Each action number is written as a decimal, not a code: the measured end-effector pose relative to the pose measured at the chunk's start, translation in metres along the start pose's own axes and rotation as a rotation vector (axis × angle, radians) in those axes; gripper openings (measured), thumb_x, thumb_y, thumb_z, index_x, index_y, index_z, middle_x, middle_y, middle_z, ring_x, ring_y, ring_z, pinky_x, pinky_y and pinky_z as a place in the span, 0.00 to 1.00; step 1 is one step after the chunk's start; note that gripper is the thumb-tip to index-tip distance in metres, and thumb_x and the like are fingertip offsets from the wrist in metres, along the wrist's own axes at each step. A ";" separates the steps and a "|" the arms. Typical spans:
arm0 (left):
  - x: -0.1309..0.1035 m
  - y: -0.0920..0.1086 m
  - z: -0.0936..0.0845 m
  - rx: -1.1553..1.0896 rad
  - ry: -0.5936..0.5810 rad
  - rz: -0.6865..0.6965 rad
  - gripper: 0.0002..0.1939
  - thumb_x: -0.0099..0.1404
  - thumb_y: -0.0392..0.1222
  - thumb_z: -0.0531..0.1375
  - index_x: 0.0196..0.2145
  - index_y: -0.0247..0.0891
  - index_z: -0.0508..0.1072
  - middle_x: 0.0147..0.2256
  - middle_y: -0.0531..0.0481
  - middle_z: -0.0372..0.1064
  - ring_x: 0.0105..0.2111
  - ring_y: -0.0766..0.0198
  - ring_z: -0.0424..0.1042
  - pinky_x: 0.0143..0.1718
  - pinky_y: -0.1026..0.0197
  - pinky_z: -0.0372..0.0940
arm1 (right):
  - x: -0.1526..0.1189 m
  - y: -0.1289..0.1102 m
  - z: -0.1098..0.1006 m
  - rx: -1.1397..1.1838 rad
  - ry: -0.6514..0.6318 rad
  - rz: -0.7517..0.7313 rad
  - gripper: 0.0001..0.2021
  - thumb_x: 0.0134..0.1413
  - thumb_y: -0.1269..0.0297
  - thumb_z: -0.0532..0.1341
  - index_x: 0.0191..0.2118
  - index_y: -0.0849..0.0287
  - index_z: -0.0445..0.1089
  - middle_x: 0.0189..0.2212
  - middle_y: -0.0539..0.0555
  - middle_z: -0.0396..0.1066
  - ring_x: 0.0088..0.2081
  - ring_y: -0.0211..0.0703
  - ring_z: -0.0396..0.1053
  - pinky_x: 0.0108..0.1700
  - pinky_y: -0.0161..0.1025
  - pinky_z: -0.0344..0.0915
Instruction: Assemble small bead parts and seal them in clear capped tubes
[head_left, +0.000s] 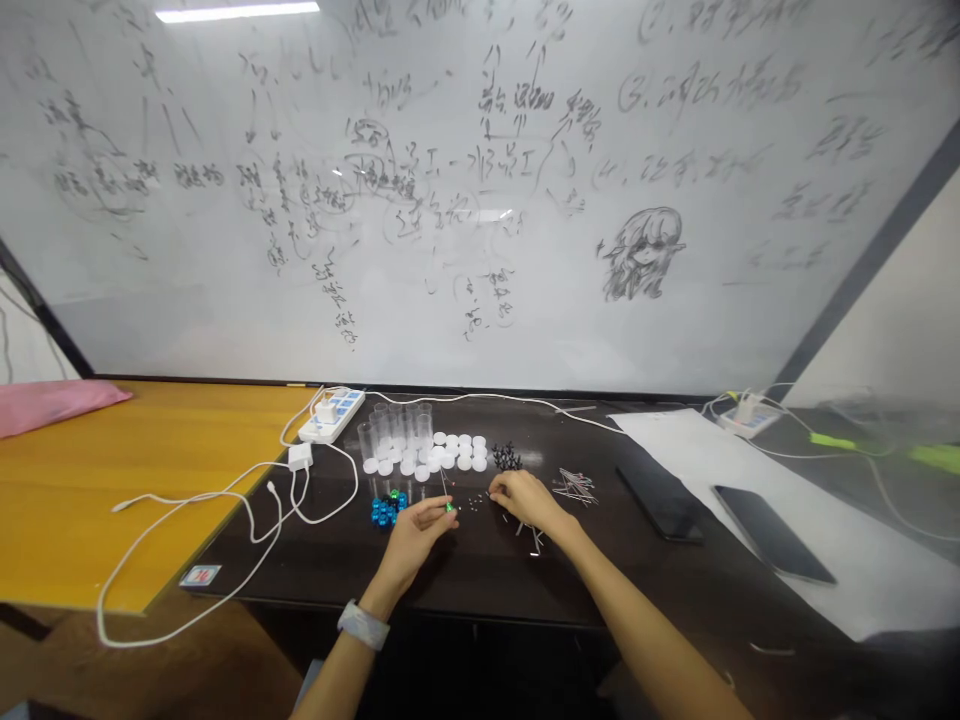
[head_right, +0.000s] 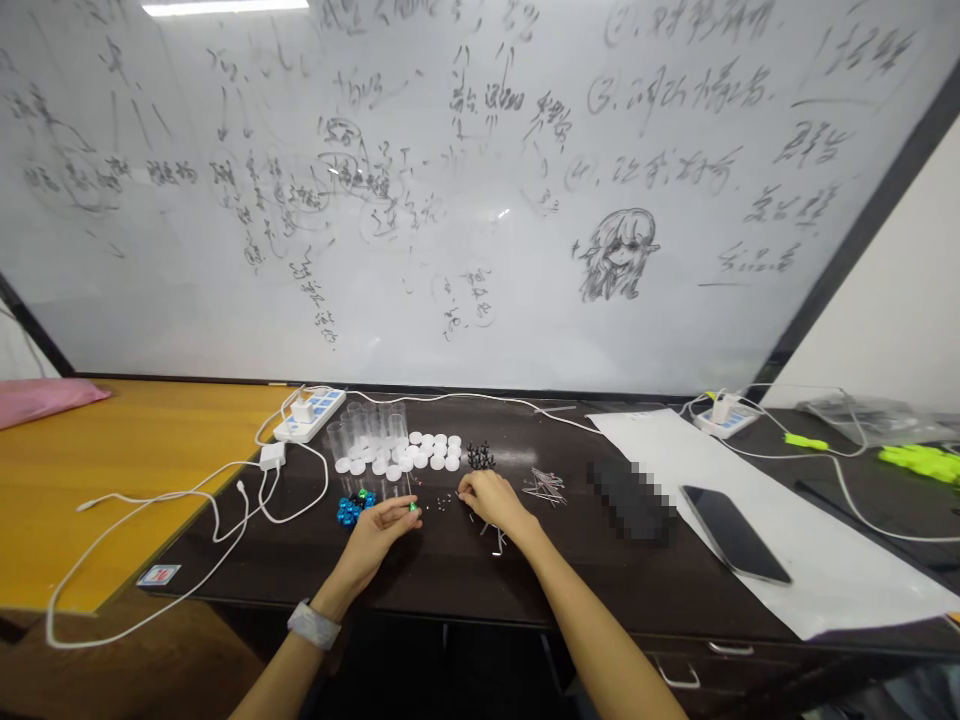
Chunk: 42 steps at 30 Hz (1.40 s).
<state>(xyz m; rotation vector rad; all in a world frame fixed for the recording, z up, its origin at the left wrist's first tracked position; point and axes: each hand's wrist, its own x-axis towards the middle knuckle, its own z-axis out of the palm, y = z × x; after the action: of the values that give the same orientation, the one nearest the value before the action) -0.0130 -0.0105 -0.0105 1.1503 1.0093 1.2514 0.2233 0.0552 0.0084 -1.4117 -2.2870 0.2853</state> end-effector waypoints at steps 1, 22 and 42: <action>0.000 -0.001 0.000 0.003 0.001 0.001 0.25 0.51 0.49 0.73 0.45 0.35 0.79 0.38 0.39 0.81 0.38 0.52 0.80 0.46 0.53 0.70 | 0.000 -0.001 0.001 -0.003 -0.001 0.008 0.05 0.54 0.70 0.65 0.33 0.52 0.78 0.31 0.52 0.79 0.35 0.47 0.76 0.35 0.36 0.63; 0.005 -0.009 -0.002 -0.032 -0.051 0.014 0.25 0.51 0.45 0.74 0.45 0.34 0.79 0.38 0.40 0.81 0.39 0.54 0.80 0.47 0.54 0.70 | -0.031 -0.069 0.042 0.507 0.363 -0.137 0.11 0.68 0.64 0.54 0.36 0.56 0.72 0.33 0.52 0.73 0.36 0.44 0.71 0.41 0.37 0.64; 0.002 -0.011 0.004 0.139 -0.030 0.110 0.25 0.51 0.46 0.73 0.46 0.32 0.80 0.39 0.39 0.81 0.41 0.47 0.80 0.48 0.48 0.73 | -0.035 -0.073 0.056 0.559 0.402 0.010 0.12 0.66 0.62 0.55 0.34 0.56 0.74 0.33 0.53 0.76 0.37 0.47 0.73 0.42 0.40 0.65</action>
<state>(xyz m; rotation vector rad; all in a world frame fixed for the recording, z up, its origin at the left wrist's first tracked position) -0.0072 -0.0085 -0.0202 1.3443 1.0352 1.2621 0.1521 -0.0065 -0.0213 -1.0721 -1.6970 0.5394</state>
